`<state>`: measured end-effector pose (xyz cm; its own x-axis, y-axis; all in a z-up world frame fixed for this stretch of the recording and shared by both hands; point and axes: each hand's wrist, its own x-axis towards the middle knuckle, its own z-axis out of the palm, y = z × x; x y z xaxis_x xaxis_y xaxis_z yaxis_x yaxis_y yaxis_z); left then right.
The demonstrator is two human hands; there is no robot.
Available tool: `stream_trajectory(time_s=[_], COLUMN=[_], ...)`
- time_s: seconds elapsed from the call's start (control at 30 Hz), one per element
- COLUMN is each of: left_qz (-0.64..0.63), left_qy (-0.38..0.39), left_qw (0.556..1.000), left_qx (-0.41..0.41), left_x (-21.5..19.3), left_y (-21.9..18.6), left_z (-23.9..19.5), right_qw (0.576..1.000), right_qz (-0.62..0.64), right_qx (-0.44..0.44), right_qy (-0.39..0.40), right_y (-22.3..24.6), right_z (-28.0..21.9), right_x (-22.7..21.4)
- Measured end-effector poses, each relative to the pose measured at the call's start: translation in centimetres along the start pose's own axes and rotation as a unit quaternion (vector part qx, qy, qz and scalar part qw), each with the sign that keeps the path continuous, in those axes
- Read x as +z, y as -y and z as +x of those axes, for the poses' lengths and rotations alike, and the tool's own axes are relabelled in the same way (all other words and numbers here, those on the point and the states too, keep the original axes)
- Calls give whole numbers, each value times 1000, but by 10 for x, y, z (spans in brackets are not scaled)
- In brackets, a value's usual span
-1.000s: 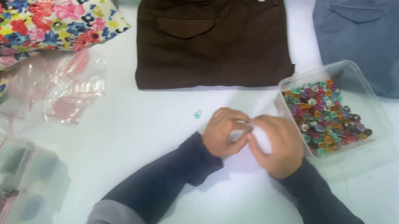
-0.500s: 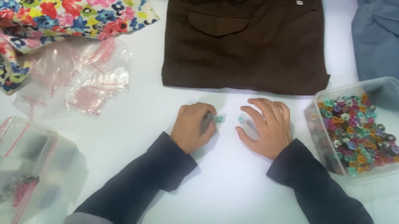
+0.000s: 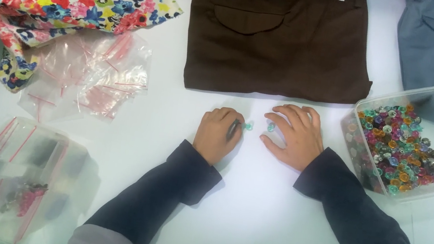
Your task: The person is sorting green buttons from a mixed container and placing them into small plastic bags.
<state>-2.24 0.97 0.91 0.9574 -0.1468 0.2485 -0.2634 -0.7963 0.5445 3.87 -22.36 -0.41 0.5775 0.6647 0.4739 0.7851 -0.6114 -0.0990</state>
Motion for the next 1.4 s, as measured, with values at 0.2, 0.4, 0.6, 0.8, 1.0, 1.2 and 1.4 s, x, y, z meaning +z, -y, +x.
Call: stream_trajectory(time_s=[0.2, 0.4, 0.6, 0.8, 1.0, 1.2, 1.4], left_qz=[50, 47, 55, 106, 149, 143, 143], left_qy=[-4, -25, -11, -8, -12, -4, -13], left_qw=[998, 998, 998, 994, 989, 990, 990], left_qx=[-31, -27, -27, 5, 15, 4, 5], left_x=[7, 3, -2, -2, -2, 0, 3], left_y=[9, 6, 4, 3, 1, 4, 7], left_z=[-1, -1, -1, 0, 0, 0, 2], right_qw=[999, 997, 997, 997, 995, 993, 994], right_qz=[13, 14, 18, 18, 2, 5, 12], right_qx=[48, 71, 72, 80, 96, 114, 107], right_qy=[6, -15, 10, 9, 8, 18, 18], right_y=[-10, -13, -16, -14, -20, -18, -23], right_z=[-8, -15, -17, -16, -21, -21, -22], right_x=[4, -1, -1, -3, -1, -7, -3])
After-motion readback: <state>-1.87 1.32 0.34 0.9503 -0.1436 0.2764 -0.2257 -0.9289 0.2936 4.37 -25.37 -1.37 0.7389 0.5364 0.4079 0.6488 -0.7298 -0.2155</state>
